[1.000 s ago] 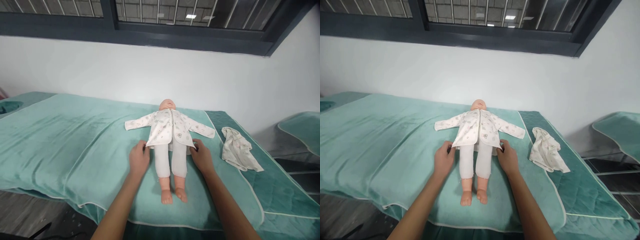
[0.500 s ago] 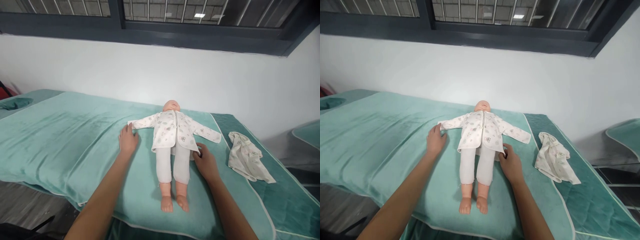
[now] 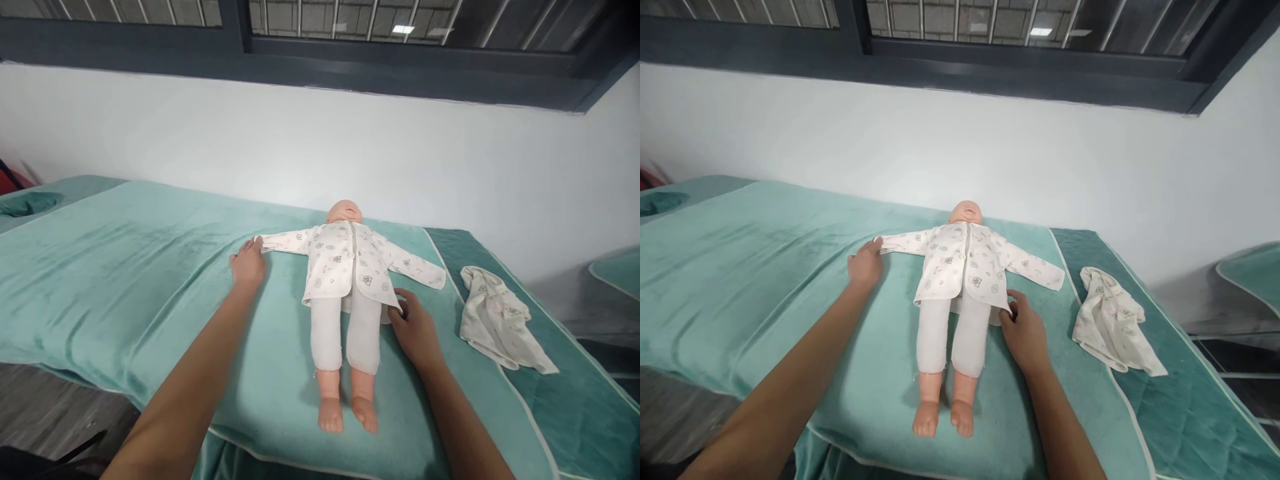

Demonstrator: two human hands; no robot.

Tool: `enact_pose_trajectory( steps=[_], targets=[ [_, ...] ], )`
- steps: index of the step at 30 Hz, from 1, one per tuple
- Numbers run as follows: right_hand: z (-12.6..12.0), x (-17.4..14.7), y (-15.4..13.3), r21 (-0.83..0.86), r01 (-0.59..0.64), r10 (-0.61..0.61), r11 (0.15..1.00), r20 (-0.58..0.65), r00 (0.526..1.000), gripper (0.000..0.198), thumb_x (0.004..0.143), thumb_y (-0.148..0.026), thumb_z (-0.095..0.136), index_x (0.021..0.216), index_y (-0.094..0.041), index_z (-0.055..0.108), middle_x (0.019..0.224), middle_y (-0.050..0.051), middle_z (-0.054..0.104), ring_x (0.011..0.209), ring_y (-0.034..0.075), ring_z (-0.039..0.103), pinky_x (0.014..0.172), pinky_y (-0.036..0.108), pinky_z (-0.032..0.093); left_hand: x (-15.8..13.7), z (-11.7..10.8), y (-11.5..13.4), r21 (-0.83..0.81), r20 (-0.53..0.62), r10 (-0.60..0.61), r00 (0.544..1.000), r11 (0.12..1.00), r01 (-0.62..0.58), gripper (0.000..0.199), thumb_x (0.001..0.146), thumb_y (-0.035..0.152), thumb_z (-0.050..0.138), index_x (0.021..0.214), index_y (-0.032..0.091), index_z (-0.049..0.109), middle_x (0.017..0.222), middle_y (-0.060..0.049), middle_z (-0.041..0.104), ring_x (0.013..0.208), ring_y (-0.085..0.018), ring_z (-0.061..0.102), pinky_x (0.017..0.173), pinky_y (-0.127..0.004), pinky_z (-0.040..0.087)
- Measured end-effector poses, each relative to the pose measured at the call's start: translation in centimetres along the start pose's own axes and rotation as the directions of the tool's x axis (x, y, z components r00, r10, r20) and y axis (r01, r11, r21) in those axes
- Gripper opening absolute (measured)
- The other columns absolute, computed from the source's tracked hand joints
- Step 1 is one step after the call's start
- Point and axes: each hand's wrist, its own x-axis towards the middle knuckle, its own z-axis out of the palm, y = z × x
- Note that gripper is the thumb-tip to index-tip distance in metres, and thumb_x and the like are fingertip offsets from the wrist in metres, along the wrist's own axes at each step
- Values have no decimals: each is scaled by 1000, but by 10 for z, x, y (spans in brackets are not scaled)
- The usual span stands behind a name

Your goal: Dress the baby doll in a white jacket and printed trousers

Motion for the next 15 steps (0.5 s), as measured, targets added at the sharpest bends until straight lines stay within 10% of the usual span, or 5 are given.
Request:
enact_pose_trajectory(
  steps=[15],
  targets=[
    [1,1,3,-18,-15,15,1000,2,1000,44,81,-31,46,123,-21,54,92,5,71,76,20,63,71,31,43,-1,2,-5,-153,-129,-66,990,987,45,48,93,16,35,134,21,59,126,-12,66,122,-32,55,99,-47,41]
  ],
)
